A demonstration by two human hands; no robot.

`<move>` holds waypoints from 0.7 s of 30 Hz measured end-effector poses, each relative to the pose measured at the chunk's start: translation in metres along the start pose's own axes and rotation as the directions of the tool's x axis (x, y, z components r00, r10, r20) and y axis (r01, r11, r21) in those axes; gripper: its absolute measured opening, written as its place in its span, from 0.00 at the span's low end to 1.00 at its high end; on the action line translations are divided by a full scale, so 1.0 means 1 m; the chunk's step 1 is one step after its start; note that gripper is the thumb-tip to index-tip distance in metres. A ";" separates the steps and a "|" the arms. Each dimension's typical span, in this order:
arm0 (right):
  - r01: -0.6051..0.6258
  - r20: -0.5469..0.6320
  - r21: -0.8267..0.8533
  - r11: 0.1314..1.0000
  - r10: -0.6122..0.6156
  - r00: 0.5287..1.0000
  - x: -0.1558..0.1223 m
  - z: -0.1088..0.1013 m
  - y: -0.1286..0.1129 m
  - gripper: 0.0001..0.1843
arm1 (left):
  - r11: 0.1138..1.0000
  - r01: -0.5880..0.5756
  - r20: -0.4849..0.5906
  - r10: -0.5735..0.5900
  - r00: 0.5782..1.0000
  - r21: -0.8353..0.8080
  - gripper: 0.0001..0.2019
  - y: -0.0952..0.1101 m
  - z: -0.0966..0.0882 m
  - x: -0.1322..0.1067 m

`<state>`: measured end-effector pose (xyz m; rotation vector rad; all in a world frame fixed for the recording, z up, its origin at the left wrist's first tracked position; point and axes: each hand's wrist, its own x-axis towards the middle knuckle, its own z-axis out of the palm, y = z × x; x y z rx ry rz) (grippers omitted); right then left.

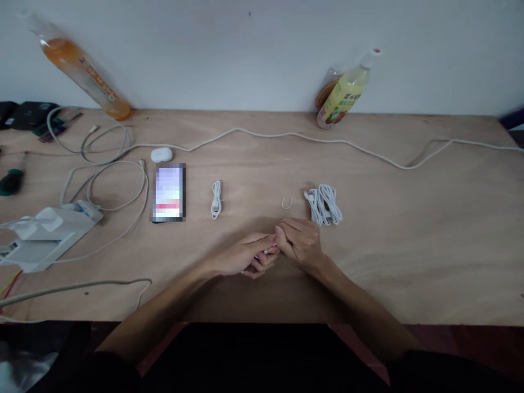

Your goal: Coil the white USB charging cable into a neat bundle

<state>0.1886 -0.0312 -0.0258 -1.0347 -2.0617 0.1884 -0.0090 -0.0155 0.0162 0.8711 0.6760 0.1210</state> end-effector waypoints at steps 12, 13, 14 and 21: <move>-0.025 0.051 0.032 0.999 0.024 0.998 0.001 0.001 0.004 0.27 | 0.999 -0.013 -0.022 0.014 1.000 0.045 0.28 -0.005 0.000 0.001; -0.023 0.051 0.033 0.999 0.022 0.998 0.001 0.002 0.004 0.28 | 0.999 -0.016 -0.018 0.016 1.000 0.029 0.28 -0.006 0.000 0.002; -0.022 0.051 0.035 0.999 0.021 0.998 0.001 0.002 0.004 0.28 | 1.000 -0.013 -0.017 0.013 1.000 0.017 0.27 -0.007 0.000 0.003; -0.016 0.011 0.038 0.999 0.015 1.000 0.003 0.002 0.003 0.28 | 1.000 -0.017 -0.018 0.016 1.000 -0.008 0.28 -0.009 -0.002 0.005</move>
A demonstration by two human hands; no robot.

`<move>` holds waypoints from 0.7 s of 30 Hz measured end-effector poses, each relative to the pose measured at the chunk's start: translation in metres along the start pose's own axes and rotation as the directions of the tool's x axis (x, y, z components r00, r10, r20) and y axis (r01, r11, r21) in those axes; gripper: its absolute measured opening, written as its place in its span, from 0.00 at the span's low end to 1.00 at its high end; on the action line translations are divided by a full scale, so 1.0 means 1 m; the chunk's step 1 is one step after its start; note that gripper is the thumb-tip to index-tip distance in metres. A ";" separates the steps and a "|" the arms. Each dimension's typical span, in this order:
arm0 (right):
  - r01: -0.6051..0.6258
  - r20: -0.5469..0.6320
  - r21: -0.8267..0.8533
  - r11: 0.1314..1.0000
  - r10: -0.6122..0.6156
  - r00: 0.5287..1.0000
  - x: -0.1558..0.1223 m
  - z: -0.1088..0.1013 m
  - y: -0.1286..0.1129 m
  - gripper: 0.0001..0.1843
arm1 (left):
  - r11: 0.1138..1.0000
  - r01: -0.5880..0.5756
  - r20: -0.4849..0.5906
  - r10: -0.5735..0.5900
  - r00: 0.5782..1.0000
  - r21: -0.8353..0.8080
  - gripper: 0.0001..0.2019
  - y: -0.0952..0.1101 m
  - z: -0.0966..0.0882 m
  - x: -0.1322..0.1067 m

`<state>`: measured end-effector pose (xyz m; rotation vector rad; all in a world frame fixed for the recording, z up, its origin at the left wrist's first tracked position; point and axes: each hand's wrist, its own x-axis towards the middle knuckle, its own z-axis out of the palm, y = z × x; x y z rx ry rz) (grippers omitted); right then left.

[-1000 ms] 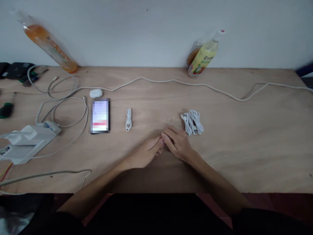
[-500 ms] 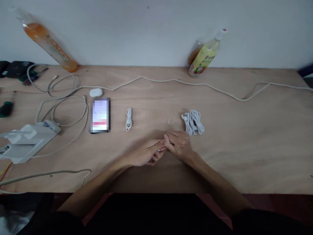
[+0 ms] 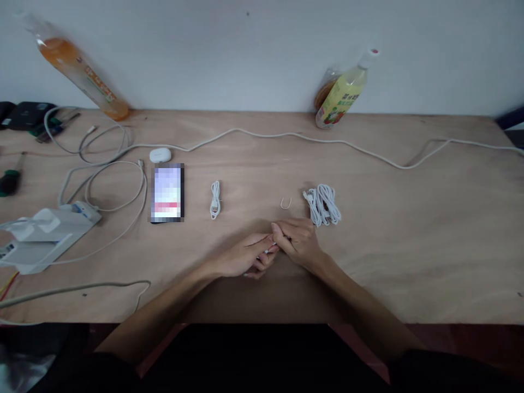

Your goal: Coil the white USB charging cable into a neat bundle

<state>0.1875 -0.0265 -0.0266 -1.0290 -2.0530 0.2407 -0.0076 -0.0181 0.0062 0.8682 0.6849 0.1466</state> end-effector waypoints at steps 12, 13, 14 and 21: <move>0.048 -0.045 -0.010 0.999 -0.048 0.998 0.005 -0.001 -0.004 0.27 | 0.994 0.028 -0.005 -0.028 1.000 -0.110 0.23 0.001 0.002 0.002; 0.052 -0.048 -0.011 0.999 -0.052 0.997 0.005 0.000 -0.004 0.27 | 0.991 0.021 0.010 -0.019 1.000 -0.129 0.24 0.001 0.002 0.003; 0.054 -0.050 -0.013 0.998 -0.055 0.997 0.005 0.000 -0.004 0.27 | 0.988 0.007 0.025 -0.004 1.000 -0.152 0.24 0.000 0.002 0.003; 0.068 -0.074 -0.026 0.997 -0.070 0.995 0.003 0.000 -0.004 0.27 | 0.952 -0.029 0.064 0.051 0.997 -0.304 0.25 -0.007 -0.002 0.005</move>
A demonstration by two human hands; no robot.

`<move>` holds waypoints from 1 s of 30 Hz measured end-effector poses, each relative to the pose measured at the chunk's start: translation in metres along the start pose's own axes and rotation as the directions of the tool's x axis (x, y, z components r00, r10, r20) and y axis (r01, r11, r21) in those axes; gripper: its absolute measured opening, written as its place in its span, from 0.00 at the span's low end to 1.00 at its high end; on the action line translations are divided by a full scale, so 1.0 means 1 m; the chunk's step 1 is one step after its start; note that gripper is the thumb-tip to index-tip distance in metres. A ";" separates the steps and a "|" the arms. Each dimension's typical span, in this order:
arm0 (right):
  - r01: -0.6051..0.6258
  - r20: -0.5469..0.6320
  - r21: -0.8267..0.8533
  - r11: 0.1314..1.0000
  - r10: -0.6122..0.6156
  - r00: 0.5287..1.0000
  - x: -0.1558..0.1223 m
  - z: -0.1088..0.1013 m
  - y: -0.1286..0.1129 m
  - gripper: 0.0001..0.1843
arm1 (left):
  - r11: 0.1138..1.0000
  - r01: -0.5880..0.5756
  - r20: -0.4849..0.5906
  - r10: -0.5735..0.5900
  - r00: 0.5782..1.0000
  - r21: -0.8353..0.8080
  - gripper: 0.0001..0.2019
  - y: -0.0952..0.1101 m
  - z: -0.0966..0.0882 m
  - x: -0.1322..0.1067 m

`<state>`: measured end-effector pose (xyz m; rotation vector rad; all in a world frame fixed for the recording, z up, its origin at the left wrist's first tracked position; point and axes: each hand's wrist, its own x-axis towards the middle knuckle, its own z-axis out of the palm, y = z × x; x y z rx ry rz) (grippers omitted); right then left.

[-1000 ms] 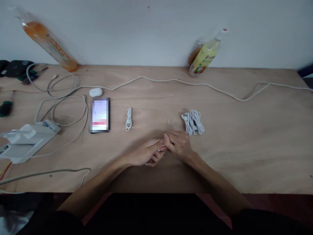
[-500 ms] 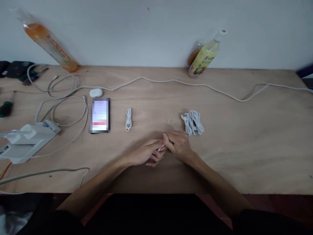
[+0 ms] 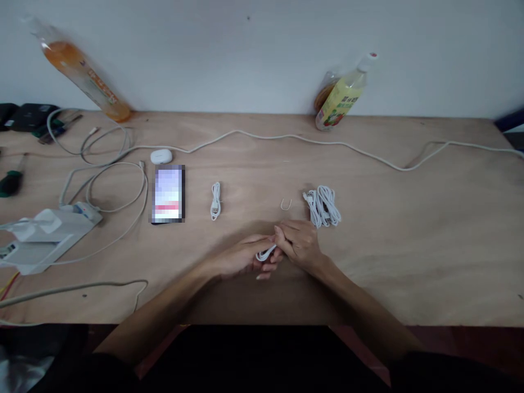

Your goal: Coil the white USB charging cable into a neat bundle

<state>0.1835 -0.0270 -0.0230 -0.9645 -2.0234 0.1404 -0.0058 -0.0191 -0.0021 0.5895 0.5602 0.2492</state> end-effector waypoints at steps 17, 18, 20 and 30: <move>0.057 0.017 -0.031 0.998 -0.056 0.998 0.001 -0.003 -0.001 0.28 | 0.990 0.140 0.104 -0.139 0.985 -0.005 0.25 0.011 -0.005 -0.004; 0.051 0.021 -0.034 0.998 -0.050 0.999 0.001 -0.003 -0.001 0.28 | 0.990 0.141 0.088 -0.141 0.986 0.005 0.26 0.012 -0.003 -0.004; 0.039 0.026 -0.037 0.999 -0.038 0.999 0.001 -0.002 -0.001 0.28 | 0.988 0.151 0.060 -0.152 0.987 0.027 0.25 0.012 -0.001 -0.004; 0.022 0.004 -0.023 1.000 -0.022 1.000 0.000 0.000 0.000 0.26 | 0.992 0.111 0.075 -0.115 0.991 0.054 0.25 0.012 0.001 -0.003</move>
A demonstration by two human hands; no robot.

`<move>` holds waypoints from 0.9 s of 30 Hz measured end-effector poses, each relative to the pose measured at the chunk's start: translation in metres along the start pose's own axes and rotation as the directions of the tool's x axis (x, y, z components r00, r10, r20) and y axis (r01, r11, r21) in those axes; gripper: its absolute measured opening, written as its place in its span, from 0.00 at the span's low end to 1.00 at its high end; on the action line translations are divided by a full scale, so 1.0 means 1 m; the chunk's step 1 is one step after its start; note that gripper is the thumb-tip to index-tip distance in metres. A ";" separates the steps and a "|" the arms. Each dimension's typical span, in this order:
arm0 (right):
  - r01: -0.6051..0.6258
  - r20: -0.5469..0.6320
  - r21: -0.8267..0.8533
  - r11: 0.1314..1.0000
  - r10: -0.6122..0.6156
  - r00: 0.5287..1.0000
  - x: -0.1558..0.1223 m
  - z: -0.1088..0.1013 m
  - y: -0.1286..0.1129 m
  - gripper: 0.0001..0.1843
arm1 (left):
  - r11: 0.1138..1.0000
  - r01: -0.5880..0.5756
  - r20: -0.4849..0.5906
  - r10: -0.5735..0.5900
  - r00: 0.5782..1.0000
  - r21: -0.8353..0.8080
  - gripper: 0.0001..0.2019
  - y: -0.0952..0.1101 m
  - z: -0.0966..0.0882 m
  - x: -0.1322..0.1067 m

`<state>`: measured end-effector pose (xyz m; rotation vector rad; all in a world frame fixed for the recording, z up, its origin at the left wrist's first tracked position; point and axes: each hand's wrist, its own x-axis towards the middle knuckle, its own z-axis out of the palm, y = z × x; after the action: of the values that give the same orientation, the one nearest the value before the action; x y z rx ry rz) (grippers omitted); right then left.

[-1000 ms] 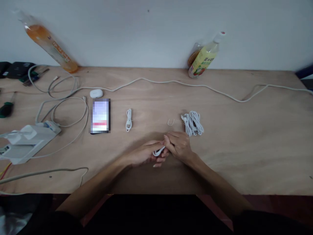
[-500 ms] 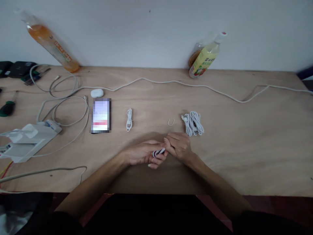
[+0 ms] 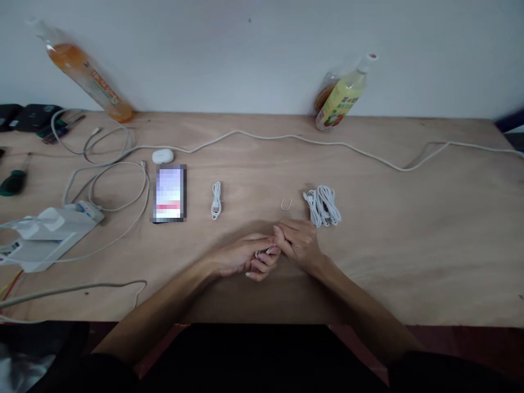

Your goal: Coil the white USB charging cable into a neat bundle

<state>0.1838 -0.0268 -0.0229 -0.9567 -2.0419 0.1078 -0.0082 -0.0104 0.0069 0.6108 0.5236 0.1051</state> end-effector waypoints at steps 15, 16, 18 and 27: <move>0.000 0.004 0.000 1.000 0.000 1.000 -0.001 -0.003 0.002 0.25 | 0.971 0.101 -0.094 -0.082 0.992 0.217 0.28 0.008 0.004 -0.005; 0.002 0.003 -0.002 1.000 -0.002 1.000 -0.001 -0.003 0.002 0.25 | 0.968 0.107 -0.101 -0.086 0.991 0.227 0.29 0.008 0.005 -0.006; 0.003 0.004 -0.006 1.000 -0.003 1.000 -0.001 -0.003 0.002 0.25 | 0.968 0.093 -0.098 -0.072 0.993 0.234 0.29 0.008 0.005 -0.006; -0.008 0.004 -0.010 1.000 0.008 1.000 -0.001 0.000 0.001 0.25 | 0.981 -0.048 -0.078 0.064 0.995 0.186 0.28 -0.003 0.001 -0.002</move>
<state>0.1854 -0.0269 -0.0240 -0.9715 -2.0446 0.1039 -0.0100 -0.0137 0.0065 0.8044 0.6019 0.1374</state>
